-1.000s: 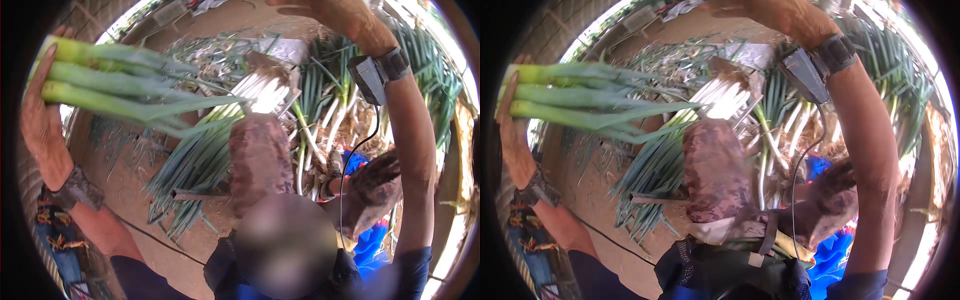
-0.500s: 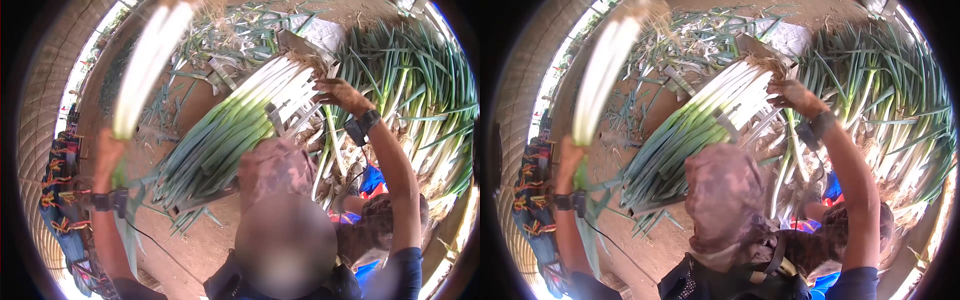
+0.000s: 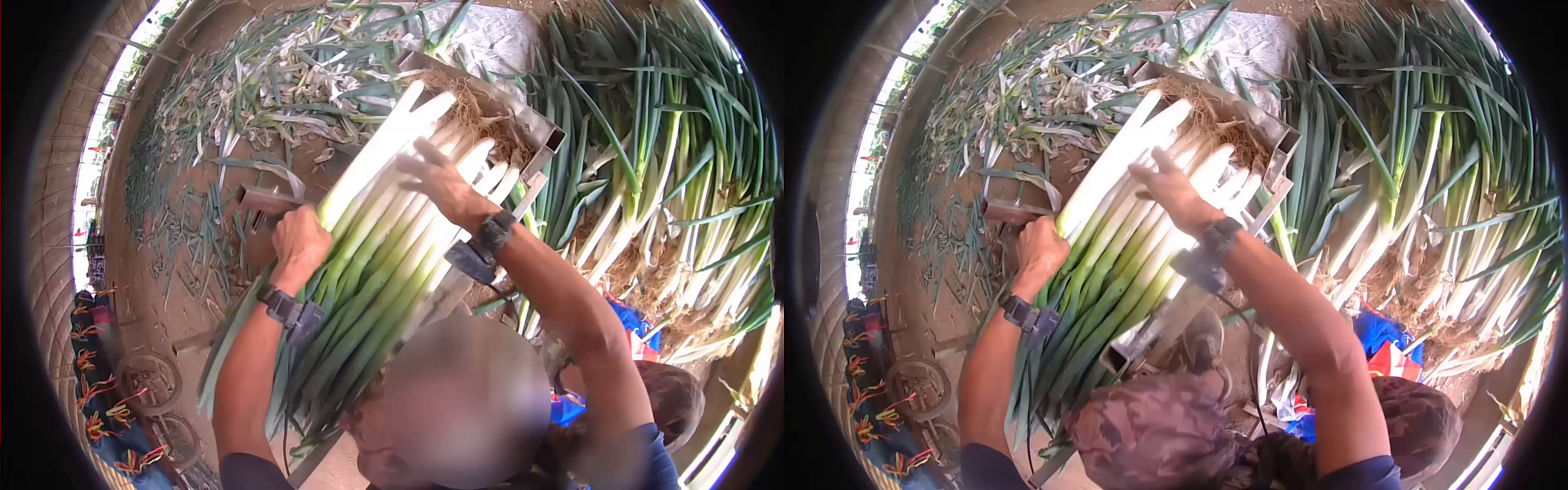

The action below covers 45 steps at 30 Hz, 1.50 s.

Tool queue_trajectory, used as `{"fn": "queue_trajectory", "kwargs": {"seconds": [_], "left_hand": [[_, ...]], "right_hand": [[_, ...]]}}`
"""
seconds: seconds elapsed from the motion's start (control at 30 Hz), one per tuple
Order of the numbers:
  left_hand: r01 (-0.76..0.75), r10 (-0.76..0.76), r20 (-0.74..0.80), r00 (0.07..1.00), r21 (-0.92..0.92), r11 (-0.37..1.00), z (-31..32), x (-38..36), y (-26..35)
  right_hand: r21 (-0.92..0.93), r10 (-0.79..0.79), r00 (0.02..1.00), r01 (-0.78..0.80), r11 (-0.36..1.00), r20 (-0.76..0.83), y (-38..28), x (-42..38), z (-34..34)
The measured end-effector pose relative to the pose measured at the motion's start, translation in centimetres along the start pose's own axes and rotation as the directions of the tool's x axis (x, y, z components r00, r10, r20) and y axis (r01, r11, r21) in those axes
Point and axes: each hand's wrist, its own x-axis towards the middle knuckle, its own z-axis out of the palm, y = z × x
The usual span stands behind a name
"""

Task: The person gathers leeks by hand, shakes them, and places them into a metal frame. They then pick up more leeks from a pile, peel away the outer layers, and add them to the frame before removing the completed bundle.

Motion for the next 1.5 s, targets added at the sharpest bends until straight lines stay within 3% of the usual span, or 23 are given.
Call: {"fn": "queue_trajectory", "kwargs": {"seconds": [0.1, 0.17, 0.23, 0.27, 0.3, 0.33, 0.37, 0.4, 0.43, 0.5, 0.57, 0.6, 0.63, 0.7, 0.87, 0.97, 1.03, 1.07, 1.1, 1.17, 1.2, 1.33, 1.5], "left_hand": [[-0.019, 0.019, 0.016, 1.000, -0.005, 1.000, 2.3, 0.7, -0.5], [-0.016, 0.017, 0.034, 0.999, -0.030, 0.999, 2.4, -0.4, -1.3], [-0.136, 0.126, -0.064, 0.990, -0.189, 0.973, 2.3, -0.6, -2.6], [-0.189, 0.175, -0.085, 0.981, -0.218, 0.958, 2.4, -0.6, -3.4], [-0.189, 0.175, -0.081, 0.981, -0.216, 0.958, 2.4, -0.6, -3.9], [-0.288, 0.269, -0.104, 0.958, -0.286, 0.914, 2.2, -0.6, -4.4], [-0.383, 0.358, -0.135, 0.924, -0.351, 0.855, 2.0, -0.6, -4.7], [-0.388, 0.363, -0.136, 0.922, -0.351, 0.852, 1.7, -0.7, -4.8], [-0.394, 0.361, -0.170, 0.917, -0.250, 0.884, 1.2, -1.1, -4.7], [-0.390, 0.358, -0.197, 0.913, -0.158, 0.907, 0.1, -1.5, -4.0], [-0.364, 0.366, -0.107, 0.924, 0.043, 0.930, -1.5, -1.4, -2.9], [-0.353, 0.365, -0.050, 0.930, 0.169, 0.920, -1.7, -0.8, -2.4], [-0.347, 0.360, -0.052, 0.932, 0.170, 0.922, -1.2, -0.2, -1.9], [-0.283, 0.294, 0.039, 0.955, 0.420, 0.862, 0.4, 0.6, -0.9], [-0.144, 0.203, -0.054, 0.978, 0.531, 0.835, 0.7, -2.8, -2.3], [-0.114, 0.237, -0.152, 0.960, 0.560, 0.821, -0.4, -4.9, -5.5], [-0.079, 0.217, -0.248, 0.944, 0.468, 0.880, -0.7, -5.4, -7.8], [-0.141, 0.269, -0.253, 0.929, 0.431, 0.891, -1.0, -5.3, -8.7], [-0.136, 0.263, -0.248, 0.932, 0.434, 0.891, -1.0, -4.9, -9.4], [-0.350, 0.339, -0.099, 0.936, -0.129, 0.928, -0.6, -3.7, -10.4], [-0.346, 0.336, -0.099, 0.937, -0.129, 0.929, -0.2, -3.4, -10.4], [-0.381, 0.374, -0.081, 0.924, -0.085, 0.921, 0.9, -2.5, -10.8], [-0.408, 0.402, -0.145, 0.904, -0.008, 0.913, 1.7, -3.4, -11.1]], "right_hand": [[-0.093, 0.040, 0.996, -0.047, 0.995, -0.076, -0.5, 2.2, 0.6], [-0.190, 0.106, 0.994, -0.101, 0.976, 0.013, 0.7, 4.0, 0.1], [-0.476, -0.222, 0.936, 0.068, 0.877, -0.274, 2.9, 5.3, 0.7], [-0.474, -0.218, 0.936, 0.064, 0.878, -0.277, 3.7, 5.8, 1.1], [-0.671, -0.400, 0.852, 0.081, 0.737, -0.337, 3.7, 5.9, 2.0], [-0.829, -0.578, 0.741, 0.052, 0.557, -0.341, 3.5, 5.8, 2.5], [-0.827, -0.577, 0.740, 0.050, 0.560, -0.345, 3.0, 5.7, 2.3], [-0.825, -0.343, 0.903, -0.022, 0.565, -0.259, -0.1, 4.9, 2.7], [-0.831, -0.074, 0.984, -0.096, 0.548, -0.162, -1.7, 4.5, 2.7], [-0.877, -0.093, 0.989, -0.058, 0.477, -0.116, -2.2, 5.6, 2.0], [-0.796, 0.128, 0.984, -0.176, 0.579, -0.125, -3.3, 6.2, 1.8], [-0.807, 0.099, 0.991, -0.130, 0.576, -0.089, -3.4, 6.1, 1.6], [-0.809, 0.099, 0.992, -0.125, 0.575, -0.083, -3.4, 5.6, 1.4], [-0.830, 0.052, 0.996, -0.086, 0.552, -0.069, -3.4, 4.5, 1.0], [-0.837, -0.002, 1.000, -0.015, 0.548, -0.019, -3.4, 3.8, 1.7], [-0.892, 0.065, 0.997, -0.059, 0.448, -0.033, -2.6, 5.2, 3.5], [-0.957, 0.009, 1.000, -0.006, 0.289, -0.004, -1.7, 5.4, 4.4], [-0.973, -0.005, 1.000, 0.001, 0.229, -0.001, -1.3, 5.7, 4.6], [-0.973, 0.002, 1.000, 0.004, 0.232, 0.005, -0.7, 6.1, 4.6], [-0.980, -0.031, 0.999, 0.014, 0.200, 0.009, 0.0, 6.9, 4.1], [-0.964, -0.010, 1.000, -0.003, 0.267, -0.006, -0.5, 6.8, 3.7], [-0.950, -0.068, 0.997, 0.038, 0.310, 0.017, -1.1, 6.6, 2.8], [-0.952, -0.055, 0.998, 0.029, 0.304, 0.013, -1.6, 4.2, 3.5]]}}
